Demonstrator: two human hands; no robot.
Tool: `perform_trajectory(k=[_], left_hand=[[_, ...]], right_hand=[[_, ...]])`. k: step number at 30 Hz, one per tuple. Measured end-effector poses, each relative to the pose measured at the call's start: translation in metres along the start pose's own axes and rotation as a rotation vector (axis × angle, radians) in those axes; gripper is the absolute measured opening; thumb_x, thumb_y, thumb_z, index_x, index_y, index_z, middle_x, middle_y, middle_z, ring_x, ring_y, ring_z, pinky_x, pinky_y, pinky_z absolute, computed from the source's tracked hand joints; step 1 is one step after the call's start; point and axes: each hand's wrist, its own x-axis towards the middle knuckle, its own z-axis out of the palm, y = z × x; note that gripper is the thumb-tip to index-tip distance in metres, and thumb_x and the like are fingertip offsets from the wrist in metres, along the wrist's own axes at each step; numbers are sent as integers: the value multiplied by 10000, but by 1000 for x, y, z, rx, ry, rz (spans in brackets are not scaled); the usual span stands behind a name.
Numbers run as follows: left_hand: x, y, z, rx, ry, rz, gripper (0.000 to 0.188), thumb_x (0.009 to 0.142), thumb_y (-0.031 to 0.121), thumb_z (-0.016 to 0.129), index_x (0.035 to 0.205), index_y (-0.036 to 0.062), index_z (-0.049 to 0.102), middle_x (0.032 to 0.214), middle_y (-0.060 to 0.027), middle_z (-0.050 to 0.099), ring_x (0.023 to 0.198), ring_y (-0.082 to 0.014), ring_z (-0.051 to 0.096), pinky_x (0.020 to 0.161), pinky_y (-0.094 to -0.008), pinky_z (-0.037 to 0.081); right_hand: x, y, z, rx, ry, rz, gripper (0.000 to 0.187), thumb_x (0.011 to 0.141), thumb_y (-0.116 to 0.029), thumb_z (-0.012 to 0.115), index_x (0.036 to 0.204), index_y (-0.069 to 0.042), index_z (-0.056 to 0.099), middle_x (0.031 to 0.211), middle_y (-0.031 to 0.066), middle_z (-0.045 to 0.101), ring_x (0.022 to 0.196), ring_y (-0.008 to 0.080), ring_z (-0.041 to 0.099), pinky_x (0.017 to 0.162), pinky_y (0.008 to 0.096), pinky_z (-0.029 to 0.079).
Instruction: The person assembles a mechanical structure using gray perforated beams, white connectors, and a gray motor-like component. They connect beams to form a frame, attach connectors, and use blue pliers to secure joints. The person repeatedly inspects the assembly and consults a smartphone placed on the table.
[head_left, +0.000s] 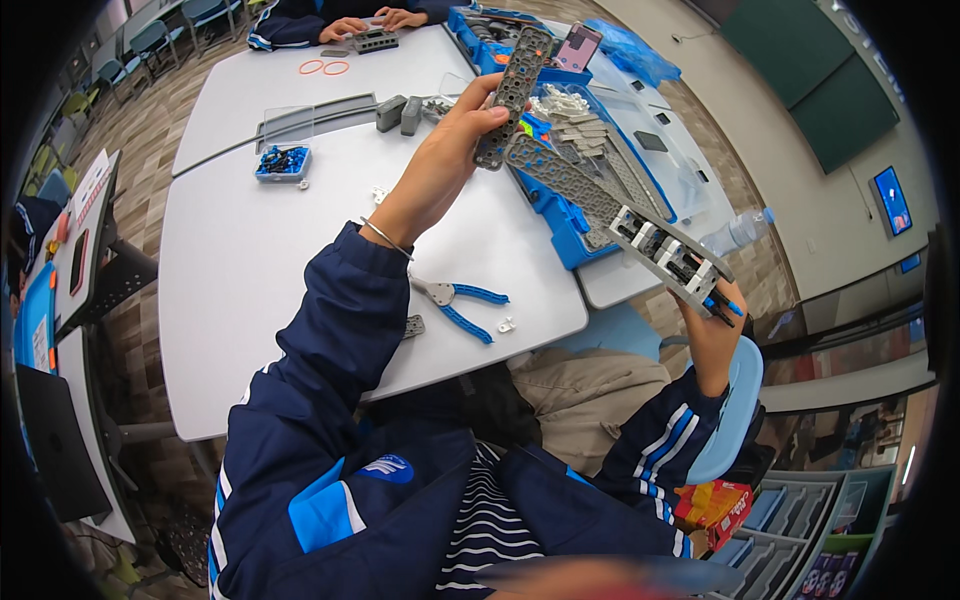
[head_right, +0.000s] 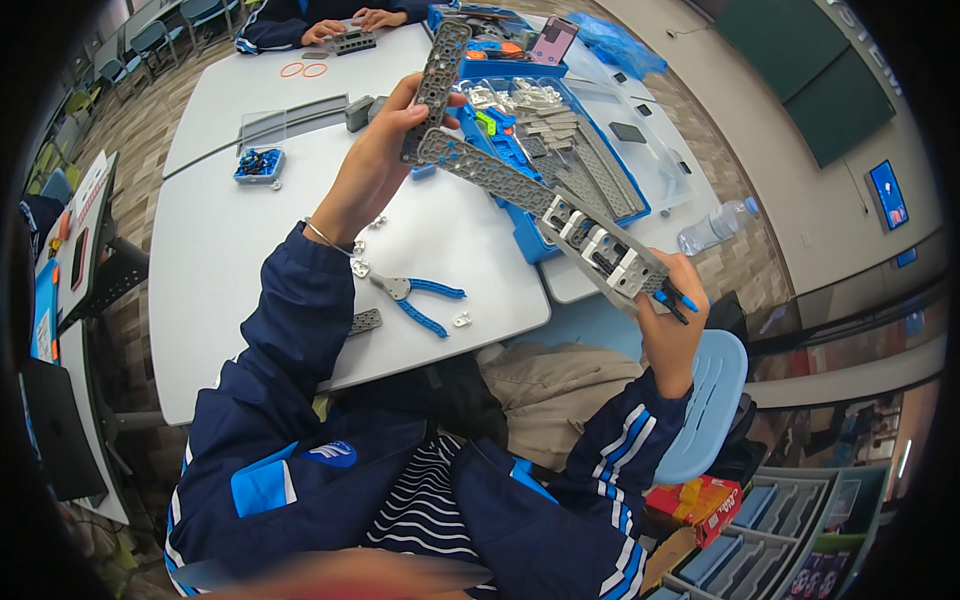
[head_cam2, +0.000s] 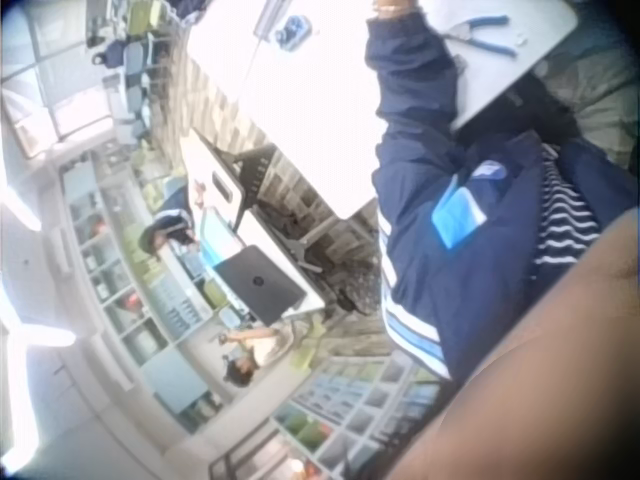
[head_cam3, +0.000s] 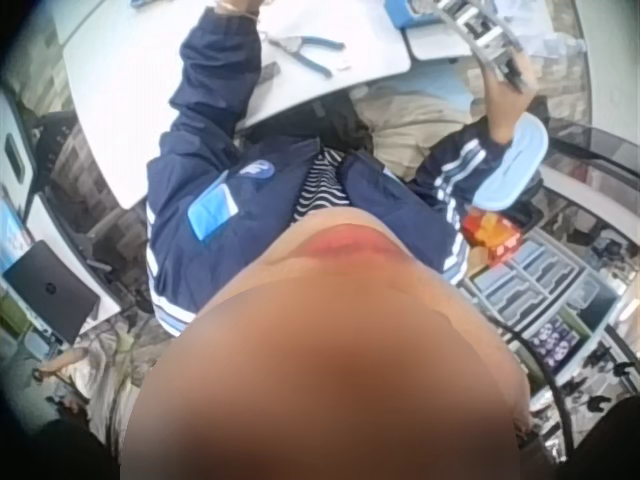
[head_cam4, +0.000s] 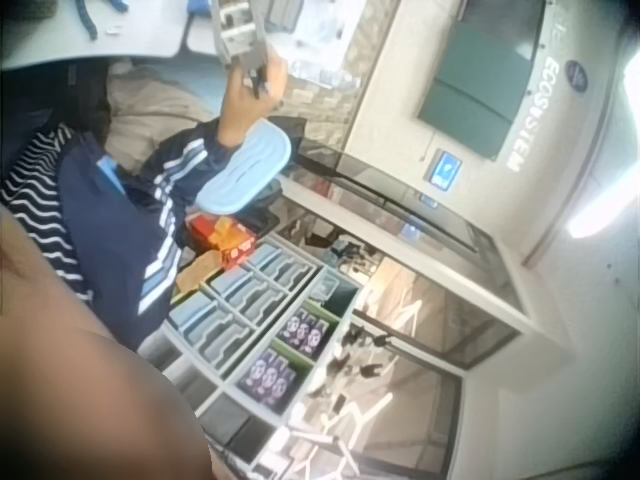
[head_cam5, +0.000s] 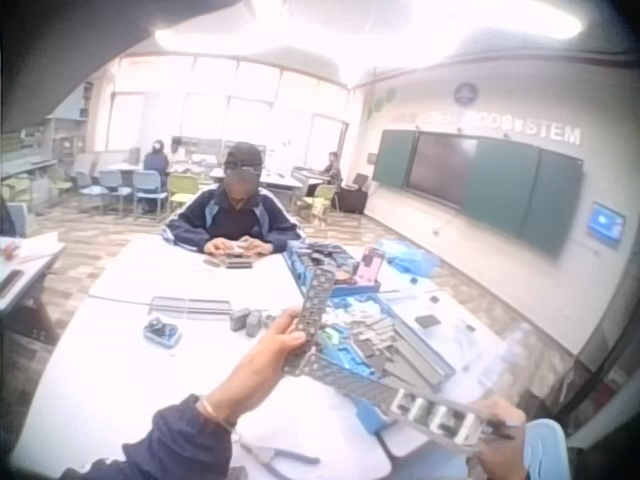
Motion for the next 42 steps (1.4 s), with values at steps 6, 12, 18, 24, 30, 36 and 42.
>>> perform_trajectory(k=[6, 12, 18, 24, 30, 36, 42], left_hand=[[0, -4, -5, -3, 25, 1, 483, 1016, 334, 458, 1438, 109, 392, 1342, -61, 566, 1196, -127, 548, 1070, -353, 430], [0, -5, -6, -44, 23, 2, 479, 1023, 333, 462, 1434, 100, 384, 1361, -63, 569, 1211, -123, 555, 1080, -361, 424], [-2, 0, -2, -31, 0, 20, 469, 1018, 323, 451, 1427, 105, 382, 1344, -45, 565, 1060, -107, 564, 973, -317, 448], [-11, 8, 3, -28, -33, 3, 492, 986, 272, 444, 1446, 114, 369, 1272, -50, 563, 978, -113, 534, 893, -275, 439], [-12, 10, 6, -31, -50, 31, 516, 974, 272, 447, 1458, 115, 360, 1140, -63, 574, 935, -127, 512, 879, -279, 420], [-15, 13, 5, 6, -74, 11, 541, 970, 279, 449, 1476, 114, 350, 1108, -70, 587, 916, -123, 493, 880, -277, 398], [-16, 16, 5, 51, -75, 11, 555, 965, 273, 438, 1488, 110, 349, 1095, -59, 586, 917, -115, 475, 885, -271, 391]], right_hand=[[2, 3, 0, -4, 20, -10, 394, 671, 101, 661, 1061, 45, 656, 901, 108, 622, 834, 196, 621, 795, 270, 486], [5, 3, -5, -23, 19, -30, 395, 673, 95, 672, 1065, 45, 654, 900, 113, 622, 834, 208, 621, 805, 280, 484], [14, 3, -16, -66, 44, -74, 396, 691, 95, 669, 1085, 55, 644, 990, 141, 649, 928, 230, 635, 855, 300, 485], [33, -11, -14, -131, 65, -143, 408, 700, 77, 719, 1099, 57, 637, 1010, 144, 663, 926, 227, 644, 859, 296, 491], [44, -26, -9, -76, 65, -206, 383, 728, 67, 767, 1090, 37, 645, 928, 100, 630, 848, 188, 611, 795, 285, 484], [47, -26, -12, -79, 59, -235, 379, 737, 61, 764, 1096, 32, 647, 940, 102, 643, 871, 187, 622, 806, 286, 481], [48, -28, -15, -100, 61, -227, 372, 741, 54, 760, 1096, 31, 652, 948, 103, 650, 875, 193, 625, 817, 285, 482]])
